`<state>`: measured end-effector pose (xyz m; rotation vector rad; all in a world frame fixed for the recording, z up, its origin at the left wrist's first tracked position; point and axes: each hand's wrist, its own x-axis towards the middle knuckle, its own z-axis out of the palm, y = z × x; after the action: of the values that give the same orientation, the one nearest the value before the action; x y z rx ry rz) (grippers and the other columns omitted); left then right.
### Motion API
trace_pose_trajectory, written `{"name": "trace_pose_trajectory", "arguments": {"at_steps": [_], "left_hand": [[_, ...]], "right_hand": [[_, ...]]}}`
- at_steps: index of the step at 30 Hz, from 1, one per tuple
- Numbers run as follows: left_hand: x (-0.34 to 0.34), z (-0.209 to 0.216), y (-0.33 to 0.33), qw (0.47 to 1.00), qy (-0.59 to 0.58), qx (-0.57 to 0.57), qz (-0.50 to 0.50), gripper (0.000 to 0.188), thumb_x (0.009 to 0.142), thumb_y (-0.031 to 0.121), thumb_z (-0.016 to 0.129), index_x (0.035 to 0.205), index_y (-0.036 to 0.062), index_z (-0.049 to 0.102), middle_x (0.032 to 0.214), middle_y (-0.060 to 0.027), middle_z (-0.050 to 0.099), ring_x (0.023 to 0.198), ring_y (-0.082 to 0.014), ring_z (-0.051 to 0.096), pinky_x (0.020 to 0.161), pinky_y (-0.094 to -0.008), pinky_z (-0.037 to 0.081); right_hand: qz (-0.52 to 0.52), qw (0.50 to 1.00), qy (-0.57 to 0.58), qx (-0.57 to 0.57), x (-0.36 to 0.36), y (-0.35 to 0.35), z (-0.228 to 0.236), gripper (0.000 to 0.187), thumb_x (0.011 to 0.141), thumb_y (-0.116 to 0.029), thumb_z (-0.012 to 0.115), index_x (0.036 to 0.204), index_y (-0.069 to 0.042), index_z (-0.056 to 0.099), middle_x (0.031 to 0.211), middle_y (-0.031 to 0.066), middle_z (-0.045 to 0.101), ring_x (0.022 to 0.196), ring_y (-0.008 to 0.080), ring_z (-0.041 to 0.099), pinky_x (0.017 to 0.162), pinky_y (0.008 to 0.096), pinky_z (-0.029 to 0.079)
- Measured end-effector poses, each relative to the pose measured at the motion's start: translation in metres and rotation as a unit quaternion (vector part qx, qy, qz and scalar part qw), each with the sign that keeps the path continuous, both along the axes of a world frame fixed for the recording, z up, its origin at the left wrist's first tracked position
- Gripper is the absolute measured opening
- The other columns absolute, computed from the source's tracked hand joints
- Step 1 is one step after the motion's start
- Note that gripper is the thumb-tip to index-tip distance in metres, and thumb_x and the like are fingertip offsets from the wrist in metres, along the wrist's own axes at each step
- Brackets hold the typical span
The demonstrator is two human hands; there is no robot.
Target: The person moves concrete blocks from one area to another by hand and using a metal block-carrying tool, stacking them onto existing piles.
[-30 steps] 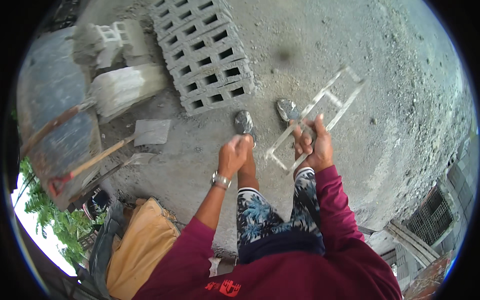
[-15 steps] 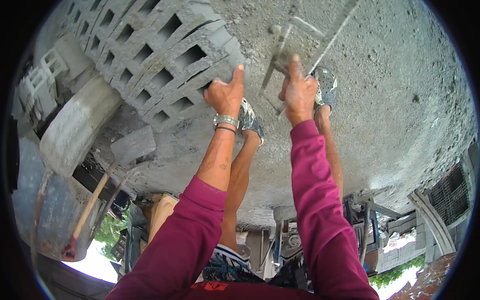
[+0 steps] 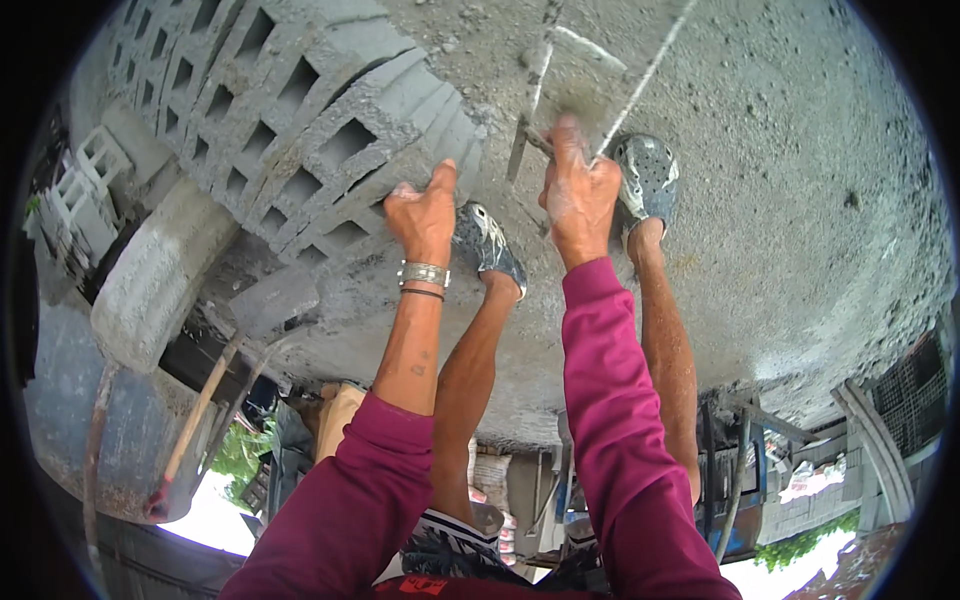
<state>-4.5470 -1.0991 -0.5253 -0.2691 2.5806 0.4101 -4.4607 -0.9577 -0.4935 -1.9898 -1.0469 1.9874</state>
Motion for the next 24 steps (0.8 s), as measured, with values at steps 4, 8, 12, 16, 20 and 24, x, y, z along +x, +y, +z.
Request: {"name": "trace_pose_trajectory", "arguments": {"at_steps": [4, 8, 12, 16, 20, 24], "left_hand": [[0.005, -0.001, -0.001, 0.994, 0.102, 0.011, -0.042, 0.045, 0.068, 0.039, 0.077, 0.060, -0.0030, 0.063, 0.070, -0.0226, 0.066, 0.079, -0.0384, 0.064, 0.095, -0.0451, 0.041], [0.009, -0.003, -0.005, 0.990, 0.124, -0.038, -0.053, 0.042, 0.067, 0.041, 0.076, 0.069, -0.0006, 0.068, 0.069, -0.0206, 0.065, 0.078, -0.0340, 0.062, 0.100, -0.0429, 0.036], [0.010, -0.004, -0.010, 0.989, 0.145, -0.007, -0.032, 0.041, 0.067, 0.041, 0.075, 0.070, 0.0007, 0.068, 0.076, -0.0201, 0.067, 0.087, -0.0321, 0.061, 0.103, -0.0417, 0.033], [0.009, 0.010, -0.005, 0.992, 0.120, 0.013, -0.038, 0.038, 0.070, 0.041, 0.075, 0.074, 0.0033, 0.069, 0.076, -0.0148, 0.068, 0.087, -0.0293, 0.060, 0.104, -0.0420, 0.031], [0.015, 0.006, -0.019, 0.990, 0.138, 0.014, -0.026, 0.037, 0.071, 0.040, 0.076, 0.076, 0.0042, 0.068, 0.073, -0.0123, 0.067, 0.082, -0.0262, 0.060, 0.106, -0.0410, 0.028], [0.017, 0.004, -0.023, 0.988, 0.151, 0.034, -0.016, 0.034, 0.070, 0.037, 0.075, 0.076, 0.0046, 0.067, 0.071, -0.0125, 0.067, 0.082, -0.0270, 0.060, 0.104, -0.0417, 0.030]], "right_hand": [[0.043, 0.996, 0.054, 0.056, -0.028, 0.011, 0.042, 0.051, 0.092, -0.045, 0.063, 0.092, 0.006, 0.066, 0.050, -0.0046, 0.035, 0.041, 0.0070, 0.028, 0.040, 0.0274, 0.022], [0.121, 0.979, 0.110, 0.120, -0.067, 0.008, 0.088, 0.049, 0.092, -0.043, 0.064, 0.092, 0.006, 0.066, 0.049, -0.0048, 0.034, 0.041, 0.0056, 0.027, 0.041, 0.0262, 0.020], [0.223, 0.939, 0.182, 0.189, -0.104, -0.011, 0.113, 0.045, 0.093, -0.040, 0.064, 0.091, 0.005, 0.067, 0.050, -0.0048, 0.036, 0.041, 0.0047, 0.028, 0.041, 0.0258, 0.019], [0.301, 0.869, 0.265, 0.289, -0.137, -0.014, 0.138, 0.041, 0.095, -0.035, 0.060, 0.093, 0.005, 0.067, 0.049, -0.0058, 0.031, 0.041, 0.0047, 0.024, 0.041, 0.0268, 0.018], [0.329, 0.829, 0.410, 0.192, -0.163, -0.026, 0.177, 0.042, 0.099, -0.034, 0.052, 0.097, 0.005, 0.067, 0.048, -0.0053, 0.023, 0.041, 0.0056, 0.020, 0.042, 0.0266, 0.020], [0.480, 0.706, 0.363, 0.373, -0.150, -0.048, 0.115, 0.042, 0.101, -0.038, 0.048, 0.098, -0.001, 0.067, 0.051, -0.0022, 0.038, 0.045, 0.0057, 0.033, 0.043, 0.0254, 0.028]]}}
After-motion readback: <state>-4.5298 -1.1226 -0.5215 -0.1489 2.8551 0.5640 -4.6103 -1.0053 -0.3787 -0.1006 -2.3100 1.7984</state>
